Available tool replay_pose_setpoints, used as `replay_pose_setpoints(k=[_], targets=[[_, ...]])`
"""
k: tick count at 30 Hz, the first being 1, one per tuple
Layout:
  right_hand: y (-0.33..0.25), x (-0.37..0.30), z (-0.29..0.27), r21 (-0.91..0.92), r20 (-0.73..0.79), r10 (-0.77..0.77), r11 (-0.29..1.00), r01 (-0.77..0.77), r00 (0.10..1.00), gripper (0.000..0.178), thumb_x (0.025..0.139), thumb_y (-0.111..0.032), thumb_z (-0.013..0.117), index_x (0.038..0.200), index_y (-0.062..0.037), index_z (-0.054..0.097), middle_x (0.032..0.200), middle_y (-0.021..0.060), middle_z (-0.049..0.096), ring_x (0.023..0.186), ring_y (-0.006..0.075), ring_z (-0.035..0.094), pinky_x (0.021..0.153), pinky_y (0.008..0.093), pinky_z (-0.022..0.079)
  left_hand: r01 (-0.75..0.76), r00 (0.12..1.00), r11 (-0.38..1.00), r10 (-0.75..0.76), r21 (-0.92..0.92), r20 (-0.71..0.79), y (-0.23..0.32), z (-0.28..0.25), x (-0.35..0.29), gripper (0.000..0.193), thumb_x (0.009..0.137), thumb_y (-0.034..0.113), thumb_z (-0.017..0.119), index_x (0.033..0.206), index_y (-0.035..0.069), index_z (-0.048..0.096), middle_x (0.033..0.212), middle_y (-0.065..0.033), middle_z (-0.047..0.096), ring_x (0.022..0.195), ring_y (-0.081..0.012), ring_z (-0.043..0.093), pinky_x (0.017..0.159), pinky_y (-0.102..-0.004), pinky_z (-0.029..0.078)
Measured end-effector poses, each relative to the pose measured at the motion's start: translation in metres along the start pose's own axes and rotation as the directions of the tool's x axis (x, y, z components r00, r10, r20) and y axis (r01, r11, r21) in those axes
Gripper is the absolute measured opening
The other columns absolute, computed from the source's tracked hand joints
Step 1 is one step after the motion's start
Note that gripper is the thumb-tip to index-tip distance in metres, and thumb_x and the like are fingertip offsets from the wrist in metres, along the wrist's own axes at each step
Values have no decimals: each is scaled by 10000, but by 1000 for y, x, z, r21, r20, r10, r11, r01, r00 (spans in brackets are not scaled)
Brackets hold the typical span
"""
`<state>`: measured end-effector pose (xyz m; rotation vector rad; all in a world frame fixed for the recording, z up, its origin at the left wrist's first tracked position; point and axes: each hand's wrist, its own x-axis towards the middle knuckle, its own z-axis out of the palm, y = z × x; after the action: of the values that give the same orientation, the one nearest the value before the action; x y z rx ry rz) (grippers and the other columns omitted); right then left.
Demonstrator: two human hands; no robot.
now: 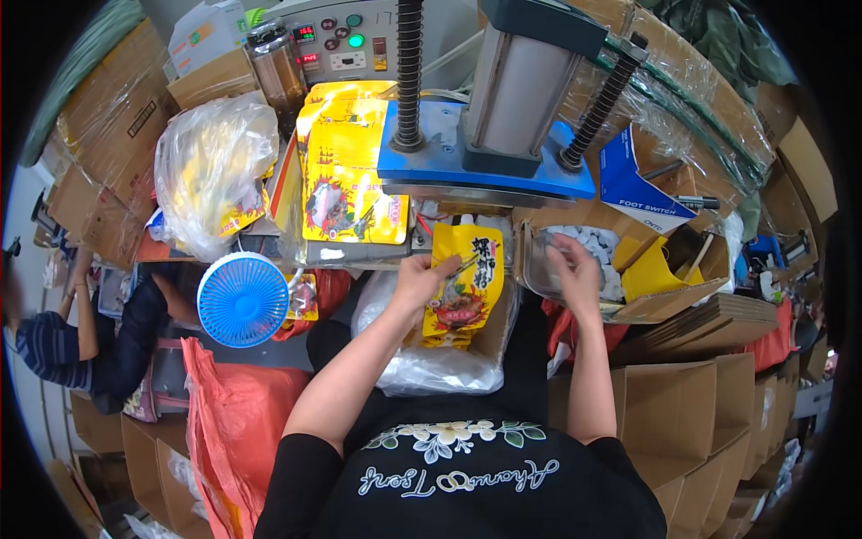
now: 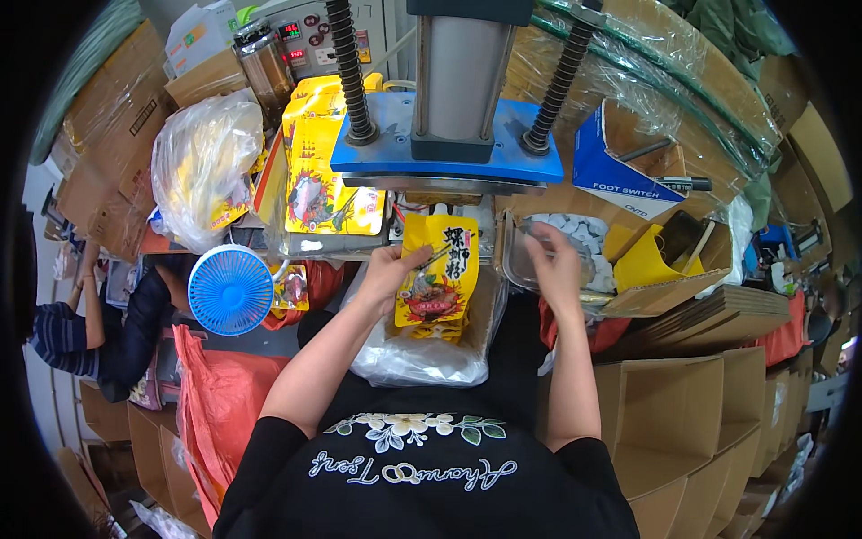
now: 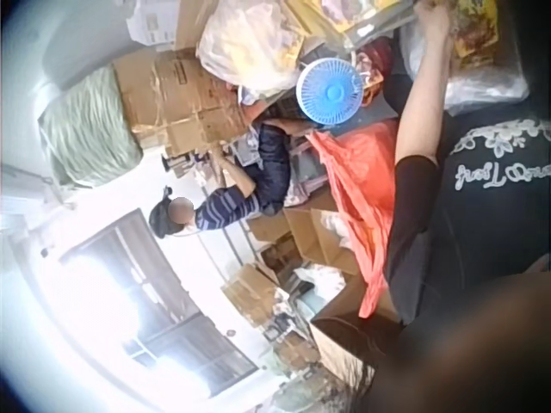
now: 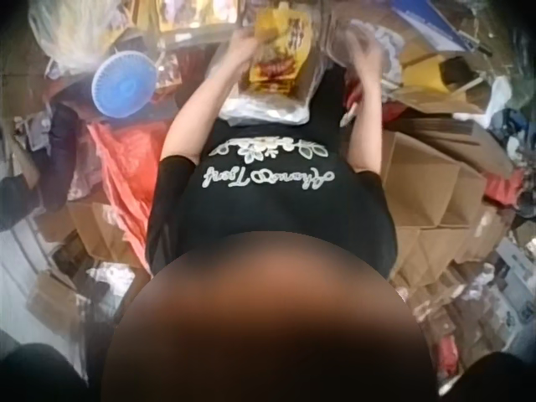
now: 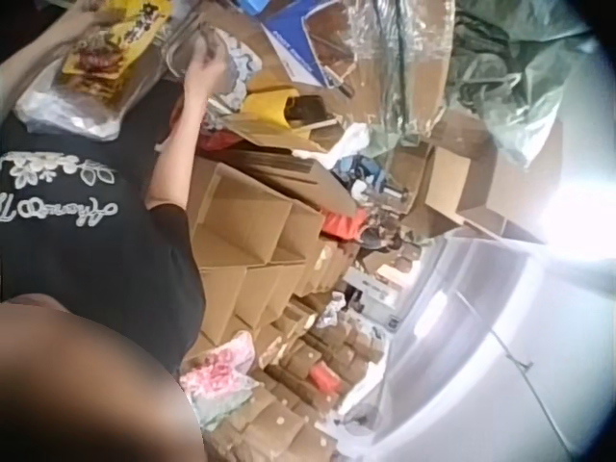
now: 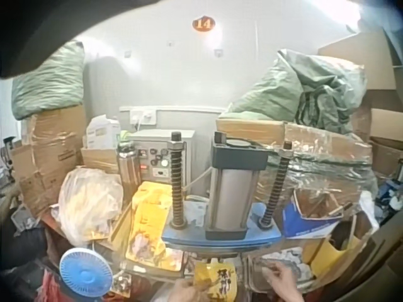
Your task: The recorder is packing yellow product packets into clear plastic bags and using a machine to seal them.
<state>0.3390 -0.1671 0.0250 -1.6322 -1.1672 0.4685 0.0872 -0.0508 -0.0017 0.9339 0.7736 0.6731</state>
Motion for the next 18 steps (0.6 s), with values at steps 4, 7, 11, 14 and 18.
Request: replay_pose_setpoints(k=[4, 7, 11, 14, 18], targets=[[33, 13, -28, -259, -130, -59, 965, 24, 990, 413, 873, -196, 664, 1229, -6, 576, 1179, 161, 623, 958, 257, 638, 863, 335, 480, 33, 998, 996, -37, -83, -45, 2, -8, 10, 176, 887, 100, 673, 965, -58, 669, 923, -134, 703, 766, -169, 682, 655, -306, 563], [70, 35, -20, -477, -61, -120, 876, 76, 991, 432, 869, -220, 651, 1239, -17, 562, 1230, 179, 583, 1135, 333, 547, 968, 388, 418, 13, 991, 996, -2, 88, -133, 17, -5, -7, 252, 882, 138, 677, 1038, -61, 670, 975, -107, 704, 836, -163, 674, 722, -301, 541], [58, 25, -19, -707, -64, -169, 703, 74, 984, 473, 839, -213, 661, 1257, -32, 535, 1311, 222, 512, 1251, 409, 438, 1045, 435, 358, -346, 862, 689, 501, 636, -75, 33, -18, -1, 300, 884, 285, 656, 937, -3, 722, 717, -61, 664, 668, -137, 604, 646, -301, 487], [55, 21, -21, -707, -97, -184, 704, 62, 978, 361, 860, -141, 638, 1187, -7, 563, 1249, 226, 516, 1152, 408, 505, 970, 426, 407, -257, 579, 135, 815, 957, 40, 45, -49, -9, 631, 805, 377, 675, 1344, 101, 498, 1322, -160, 532, 1267, -319, 471, 1037, -461, 364], [79, 25, -32, -670, 42, -146, 730, 137, 988, 234, 879, -111, 611, 1072, 14, 576, 1081, 206, 574, 1023, 388, 552, 876, 420, 436, -210, 683, -126, 690, 970, 238, 7, -97, -45, 738, 746, 335, 745, 1392, 178, 423, 1420, -83, 420, 1402, -285, 283, 1164, -526, 134]])
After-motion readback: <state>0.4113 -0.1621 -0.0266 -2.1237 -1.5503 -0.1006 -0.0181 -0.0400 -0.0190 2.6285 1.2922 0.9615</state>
